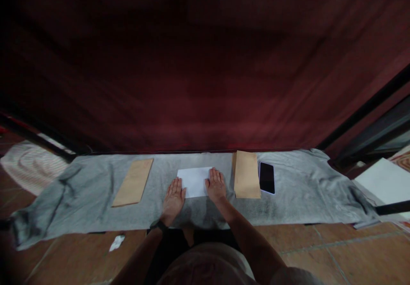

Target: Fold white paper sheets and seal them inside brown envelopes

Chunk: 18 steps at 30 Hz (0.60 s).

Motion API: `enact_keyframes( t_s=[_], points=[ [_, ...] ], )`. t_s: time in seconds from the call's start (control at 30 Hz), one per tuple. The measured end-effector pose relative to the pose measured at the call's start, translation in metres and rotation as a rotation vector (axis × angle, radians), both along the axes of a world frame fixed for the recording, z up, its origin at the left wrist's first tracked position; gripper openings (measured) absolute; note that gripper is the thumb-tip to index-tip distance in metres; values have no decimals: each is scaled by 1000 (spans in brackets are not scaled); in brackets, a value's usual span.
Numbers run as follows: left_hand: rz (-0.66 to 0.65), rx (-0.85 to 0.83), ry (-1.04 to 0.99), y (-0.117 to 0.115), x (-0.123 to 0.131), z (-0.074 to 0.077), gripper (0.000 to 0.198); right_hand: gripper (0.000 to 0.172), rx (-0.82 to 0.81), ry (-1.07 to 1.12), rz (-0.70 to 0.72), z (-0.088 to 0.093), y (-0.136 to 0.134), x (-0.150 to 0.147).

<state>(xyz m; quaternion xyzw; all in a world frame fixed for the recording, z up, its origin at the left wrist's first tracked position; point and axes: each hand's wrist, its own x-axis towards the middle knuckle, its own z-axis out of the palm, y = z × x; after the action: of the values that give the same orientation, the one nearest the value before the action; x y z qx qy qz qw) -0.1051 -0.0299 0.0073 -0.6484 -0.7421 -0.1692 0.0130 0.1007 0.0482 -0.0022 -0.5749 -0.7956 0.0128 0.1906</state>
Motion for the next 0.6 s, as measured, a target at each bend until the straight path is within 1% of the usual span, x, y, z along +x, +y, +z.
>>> enact_keyframes(
  t_s=[0.1,0.2,0.3,0.37,0.43,0.5,0.6],
  points=[
    [9,10,7,-2,-3,2,58,55,10,-20,-5,-2,0,-1],
    [-20,27,29,8,5,8,58,55,27,-33,-13,-6,0,-2],
    [-134,-8,43,27,25,13,57,54,45,-27,-14,-9,1,-2],
    [-208,-28,49,38,39,12,56,54,44,-22,-11,-10,1,-2],
    [-246,-36,50,46,48,9,55,54,30,-20,-12,-10,2,-2],
    [-264,-39,52,50,50,5,55,55,9,-21,-17,-10,2,-2],
    [-271,-39,54,51,39,1,57,56,-22,-28,-29,-10,4,-2]
  ],
)
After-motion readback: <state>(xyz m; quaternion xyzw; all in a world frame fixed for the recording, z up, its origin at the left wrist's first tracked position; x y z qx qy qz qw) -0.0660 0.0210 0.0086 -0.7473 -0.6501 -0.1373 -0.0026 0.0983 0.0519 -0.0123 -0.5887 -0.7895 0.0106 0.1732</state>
